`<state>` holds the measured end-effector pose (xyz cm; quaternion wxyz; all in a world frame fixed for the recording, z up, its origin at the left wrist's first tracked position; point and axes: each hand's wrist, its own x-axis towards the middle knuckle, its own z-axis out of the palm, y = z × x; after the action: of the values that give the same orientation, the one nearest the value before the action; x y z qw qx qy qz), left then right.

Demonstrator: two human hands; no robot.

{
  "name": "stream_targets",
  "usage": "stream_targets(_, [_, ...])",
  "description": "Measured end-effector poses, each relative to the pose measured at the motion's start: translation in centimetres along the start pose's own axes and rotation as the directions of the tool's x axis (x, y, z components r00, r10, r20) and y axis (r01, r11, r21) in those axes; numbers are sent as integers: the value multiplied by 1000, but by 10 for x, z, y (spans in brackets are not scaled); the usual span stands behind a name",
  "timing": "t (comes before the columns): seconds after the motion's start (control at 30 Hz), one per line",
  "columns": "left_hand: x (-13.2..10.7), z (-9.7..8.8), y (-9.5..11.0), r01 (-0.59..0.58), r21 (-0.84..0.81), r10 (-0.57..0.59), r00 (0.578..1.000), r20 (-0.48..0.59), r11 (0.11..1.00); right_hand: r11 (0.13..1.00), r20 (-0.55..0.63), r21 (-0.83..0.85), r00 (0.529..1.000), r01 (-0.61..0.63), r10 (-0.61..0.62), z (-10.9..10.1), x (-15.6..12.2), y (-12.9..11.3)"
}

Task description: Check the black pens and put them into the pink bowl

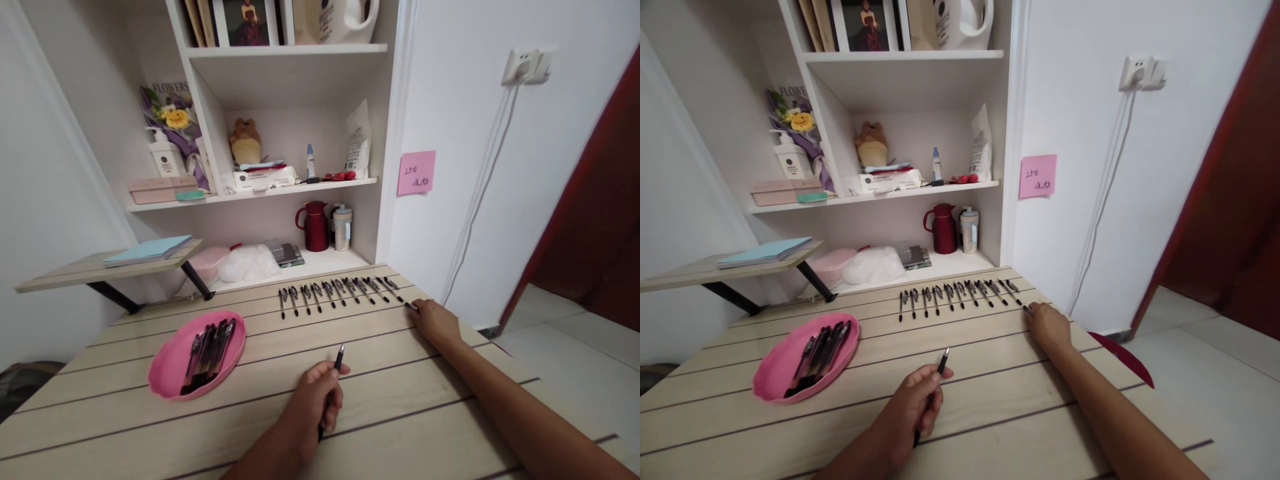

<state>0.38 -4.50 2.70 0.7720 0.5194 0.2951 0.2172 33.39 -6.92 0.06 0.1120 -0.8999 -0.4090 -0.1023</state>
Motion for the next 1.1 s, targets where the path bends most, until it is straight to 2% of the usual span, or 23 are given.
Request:
stream_targets(0.8, [1, 0, 0, 36, -37, -36, 999, 2, 999, 998, -6, 52, 999, 40, -39, 2, -13, -4])
stream_targets(1.0, [-1, 1, 2, 29, -30, -30, 999, -13, 999, 996, -2, 80, 1000, 25, -25, -8, -16, -5])
stream_targets(1.1, [1, 0, 1, 27, -29, -27, 1000, -6, 999, 986, -44, 166, 999, -22, 30, -20, -20, -5])
